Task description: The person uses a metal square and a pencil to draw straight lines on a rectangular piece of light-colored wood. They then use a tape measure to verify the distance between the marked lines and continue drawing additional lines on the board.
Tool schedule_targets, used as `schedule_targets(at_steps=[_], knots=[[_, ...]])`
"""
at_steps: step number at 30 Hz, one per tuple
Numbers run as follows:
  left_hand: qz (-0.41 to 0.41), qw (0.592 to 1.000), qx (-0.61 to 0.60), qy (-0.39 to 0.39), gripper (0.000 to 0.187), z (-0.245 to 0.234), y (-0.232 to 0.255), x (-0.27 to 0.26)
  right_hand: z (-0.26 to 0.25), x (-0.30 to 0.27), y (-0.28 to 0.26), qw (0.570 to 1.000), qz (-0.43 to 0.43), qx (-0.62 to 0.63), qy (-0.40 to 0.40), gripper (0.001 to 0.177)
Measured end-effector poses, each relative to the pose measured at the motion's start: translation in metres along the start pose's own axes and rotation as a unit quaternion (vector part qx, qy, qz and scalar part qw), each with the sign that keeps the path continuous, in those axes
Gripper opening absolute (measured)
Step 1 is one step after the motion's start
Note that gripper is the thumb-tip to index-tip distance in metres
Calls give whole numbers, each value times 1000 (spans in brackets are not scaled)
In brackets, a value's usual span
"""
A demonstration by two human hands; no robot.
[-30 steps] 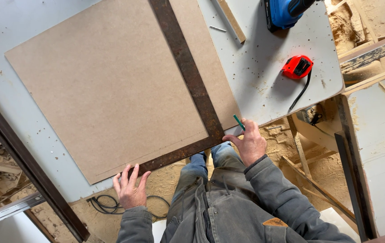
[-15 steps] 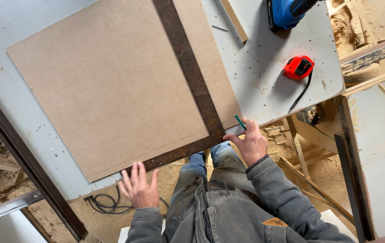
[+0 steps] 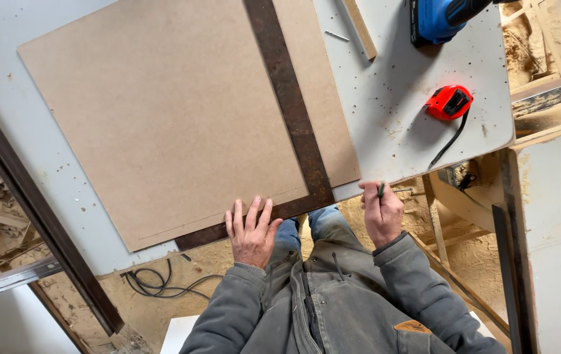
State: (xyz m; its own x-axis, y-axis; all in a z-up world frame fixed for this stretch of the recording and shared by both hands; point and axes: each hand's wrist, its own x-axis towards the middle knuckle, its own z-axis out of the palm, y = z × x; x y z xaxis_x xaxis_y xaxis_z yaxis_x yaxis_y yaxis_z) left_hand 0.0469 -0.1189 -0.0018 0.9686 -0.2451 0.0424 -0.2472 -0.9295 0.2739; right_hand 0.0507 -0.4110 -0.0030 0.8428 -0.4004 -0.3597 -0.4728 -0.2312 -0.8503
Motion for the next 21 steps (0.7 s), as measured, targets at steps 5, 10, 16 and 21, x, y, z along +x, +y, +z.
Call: schedule_targets(at_steps=[5, 10, 16, 21], knots=[[10, 1000, 16, 6, 51, 0, -2, 3, 3, 0, -27, 990, -132, -32, -29, 42], [12, 1000, 17, 4, 52, -5, -2, 8, 7, -1, -27, 993, -91, -4, -70, 40], [14, 1000, 19, -3, 57, -7, 1, 8, 7, 5, -16, 996, -46, -4, -77, 42], [-5, 1000, -1, -5, 53, -8, 5, 7, 8, 10, -58, 985, -157, -14, -72, 13]])
